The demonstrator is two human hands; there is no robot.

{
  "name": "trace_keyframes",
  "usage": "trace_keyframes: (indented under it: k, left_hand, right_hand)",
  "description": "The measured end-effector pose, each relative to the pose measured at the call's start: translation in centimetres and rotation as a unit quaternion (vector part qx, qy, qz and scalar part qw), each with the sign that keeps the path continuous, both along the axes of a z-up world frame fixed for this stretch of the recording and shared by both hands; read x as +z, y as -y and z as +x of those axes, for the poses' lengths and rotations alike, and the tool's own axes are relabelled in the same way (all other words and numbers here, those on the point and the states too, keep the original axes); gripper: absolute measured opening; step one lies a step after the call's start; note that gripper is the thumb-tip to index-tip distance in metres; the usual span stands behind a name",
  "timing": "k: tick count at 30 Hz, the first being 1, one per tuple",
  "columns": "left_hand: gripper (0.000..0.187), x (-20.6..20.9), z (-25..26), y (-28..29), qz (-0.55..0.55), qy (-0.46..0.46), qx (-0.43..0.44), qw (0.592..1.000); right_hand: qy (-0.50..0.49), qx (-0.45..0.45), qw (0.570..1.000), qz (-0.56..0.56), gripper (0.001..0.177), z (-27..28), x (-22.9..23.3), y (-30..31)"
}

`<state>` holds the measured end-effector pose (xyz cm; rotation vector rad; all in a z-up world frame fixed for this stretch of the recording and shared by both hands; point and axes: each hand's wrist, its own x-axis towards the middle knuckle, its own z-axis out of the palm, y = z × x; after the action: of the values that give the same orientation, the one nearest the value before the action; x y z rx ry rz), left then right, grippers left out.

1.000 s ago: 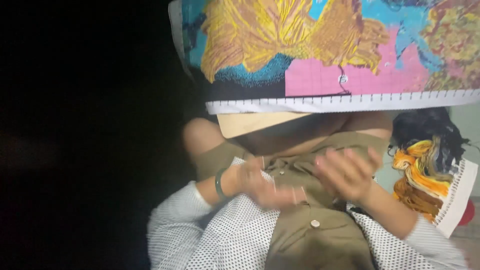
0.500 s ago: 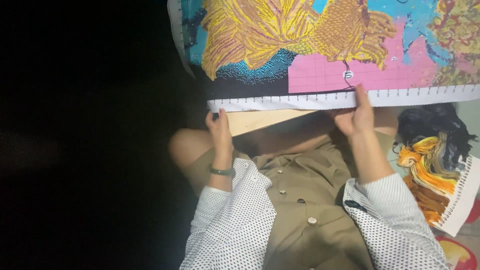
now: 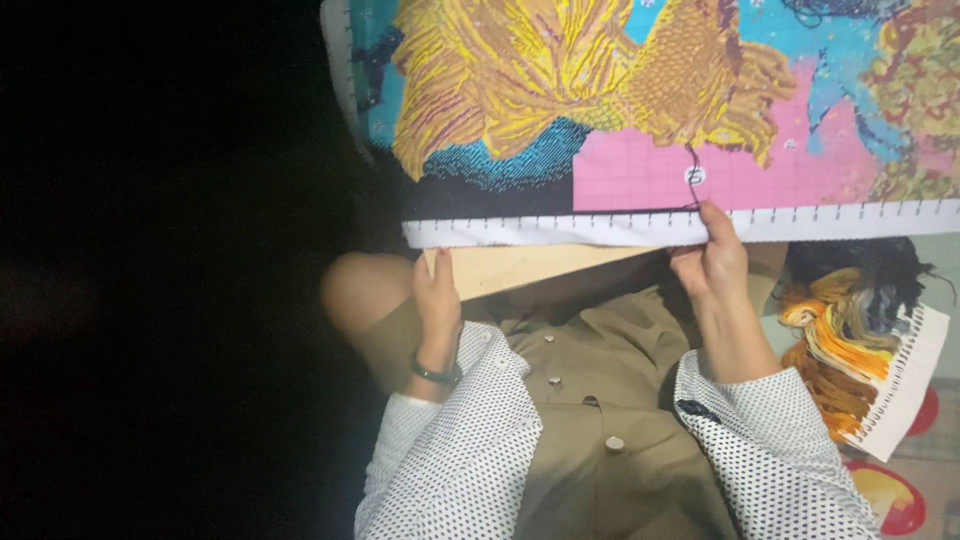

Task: A person is cross-stitching a colorful pattern onto a canvas using a needle and embroidery floss.

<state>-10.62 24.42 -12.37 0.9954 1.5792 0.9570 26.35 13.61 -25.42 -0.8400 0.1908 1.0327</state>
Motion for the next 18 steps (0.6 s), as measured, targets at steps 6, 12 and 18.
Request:
trace_keyframes:
  k: [6,12,18]
  left_hand:
    - [0.052,2.5,0.7,0.0,-0.040,-0.030,-0.021,0.999]
    - [0.059,4.2,-1.9,-0.5,-0.065,-0.150,-0.183,0.969]
    - [0.043,9.7,-2.0,-0.2,0.091,-0.428,-0.351,0.828]
  right_hand:
    - [0.032,0.028,0.999,0.008,0.034,1.6,-4.8,1.2]
    - [0.073,0.075,0.994,0.019,0.050,-1.4,2.5,0.6]
    - [0.110,0.172,0.978,0.042,0.075,-1.0,-0.6,4.5]
